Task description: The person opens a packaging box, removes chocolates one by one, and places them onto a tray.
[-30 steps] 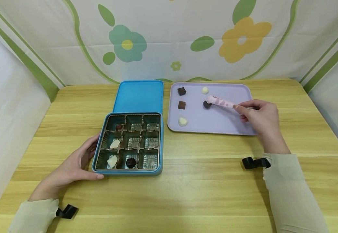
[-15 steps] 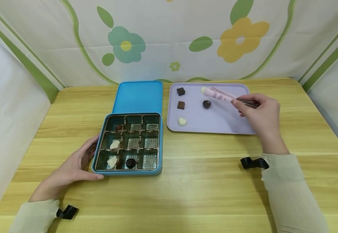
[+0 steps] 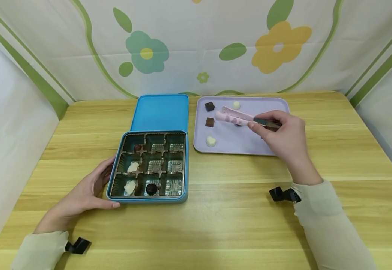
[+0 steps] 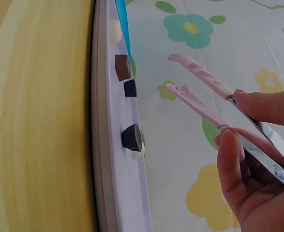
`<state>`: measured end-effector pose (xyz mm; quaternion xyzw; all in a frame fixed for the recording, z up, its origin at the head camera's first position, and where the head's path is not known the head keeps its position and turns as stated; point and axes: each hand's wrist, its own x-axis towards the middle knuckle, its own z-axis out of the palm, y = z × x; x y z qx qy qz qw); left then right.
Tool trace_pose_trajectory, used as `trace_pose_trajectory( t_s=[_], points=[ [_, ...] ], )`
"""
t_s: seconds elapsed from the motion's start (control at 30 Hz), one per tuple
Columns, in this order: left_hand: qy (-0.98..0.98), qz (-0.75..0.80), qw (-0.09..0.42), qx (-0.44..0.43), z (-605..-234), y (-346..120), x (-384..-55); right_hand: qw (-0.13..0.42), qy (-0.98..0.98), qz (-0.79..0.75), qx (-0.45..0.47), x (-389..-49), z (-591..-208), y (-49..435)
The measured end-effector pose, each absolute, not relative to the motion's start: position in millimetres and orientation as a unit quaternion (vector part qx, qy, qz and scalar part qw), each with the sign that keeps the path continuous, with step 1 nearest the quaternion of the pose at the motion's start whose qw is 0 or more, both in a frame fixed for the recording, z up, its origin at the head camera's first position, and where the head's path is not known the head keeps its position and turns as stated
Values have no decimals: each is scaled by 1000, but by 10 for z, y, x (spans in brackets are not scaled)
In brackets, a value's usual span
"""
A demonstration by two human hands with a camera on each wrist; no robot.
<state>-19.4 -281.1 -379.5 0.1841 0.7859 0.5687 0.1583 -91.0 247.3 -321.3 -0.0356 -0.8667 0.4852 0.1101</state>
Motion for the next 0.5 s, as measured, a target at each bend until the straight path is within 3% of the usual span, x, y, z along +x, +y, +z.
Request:
trace_pose_trajectory(
  t_s=[0.5],
  points=[
    [784, 570, 153, 192, -3778, -2795, -196, 81, -857, 508, 30, -838, -3246, 2196]
  ],
)
